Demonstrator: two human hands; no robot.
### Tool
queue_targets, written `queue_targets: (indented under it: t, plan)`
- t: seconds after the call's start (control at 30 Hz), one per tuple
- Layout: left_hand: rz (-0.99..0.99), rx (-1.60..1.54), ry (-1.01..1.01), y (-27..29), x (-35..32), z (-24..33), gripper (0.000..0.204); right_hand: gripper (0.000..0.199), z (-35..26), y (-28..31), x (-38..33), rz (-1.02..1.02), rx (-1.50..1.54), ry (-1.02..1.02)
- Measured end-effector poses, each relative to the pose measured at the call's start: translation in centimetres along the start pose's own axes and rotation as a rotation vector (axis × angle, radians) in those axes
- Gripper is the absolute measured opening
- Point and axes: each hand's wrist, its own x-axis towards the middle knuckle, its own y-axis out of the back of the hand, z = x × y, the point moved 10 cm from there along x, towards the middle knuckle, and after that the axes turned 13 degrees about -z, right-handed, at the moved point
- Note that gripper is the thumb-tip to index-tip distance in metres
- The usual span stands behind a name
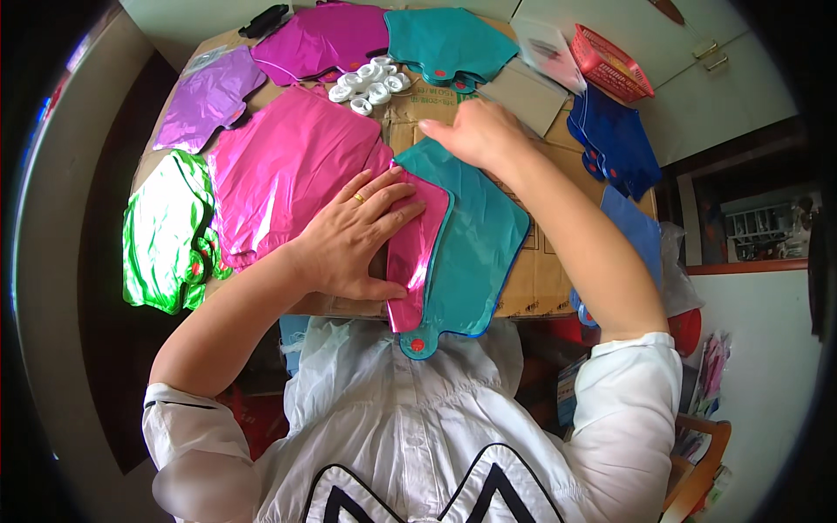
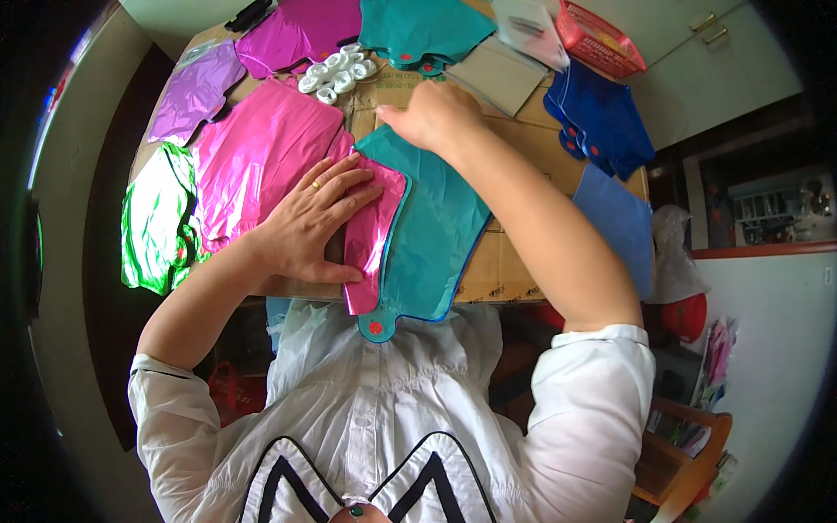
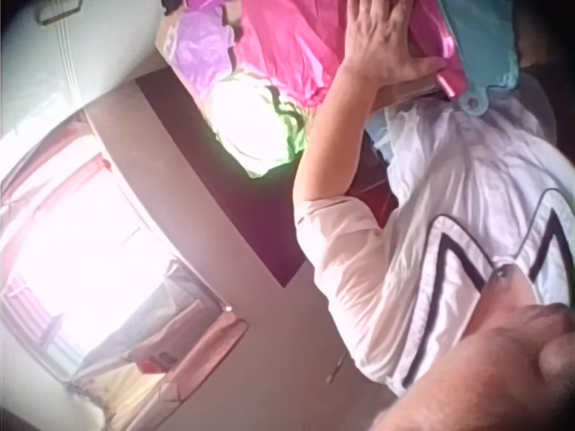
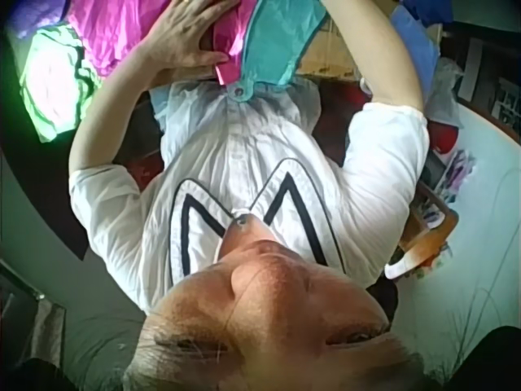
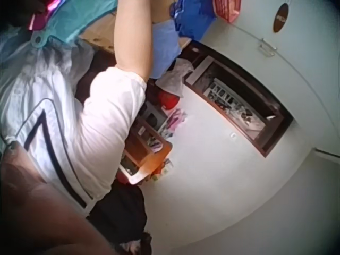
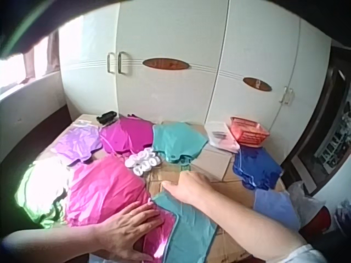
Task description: Folding foil balloons and placing them into clear plastic retail sleeves with cardboard backings.
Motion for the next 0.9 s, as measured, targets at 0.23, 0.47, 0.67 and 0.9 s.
queue_targets:
  t: [0.23,0.47,0.67,0.9]
  plan:
    - [-0.012,0.021,0.009,-0.2,0.0,0.0,0.103,0.038,-2.1,0.2,1.4,-0.096,-0.061,-0.093]
    - [0.004,0.021,-0.002,0.1,0.0,0.2,0.102,0.04,-0.8,-0.8,2.9,-0.157,-0.052,-0.1]
    - [-0.003,0.047,-0.008,-0.1,-0.1,0.2,0.101,0.039,-1.3,-0.7,2.7,-0.145,-0.046,-0.078]
    - [-0.014,0.041,-0.004,0.1,0.1,0.2,0.101,0.044,-1.3,-0.9,2.9,-0.08,-0.051,-0.001]
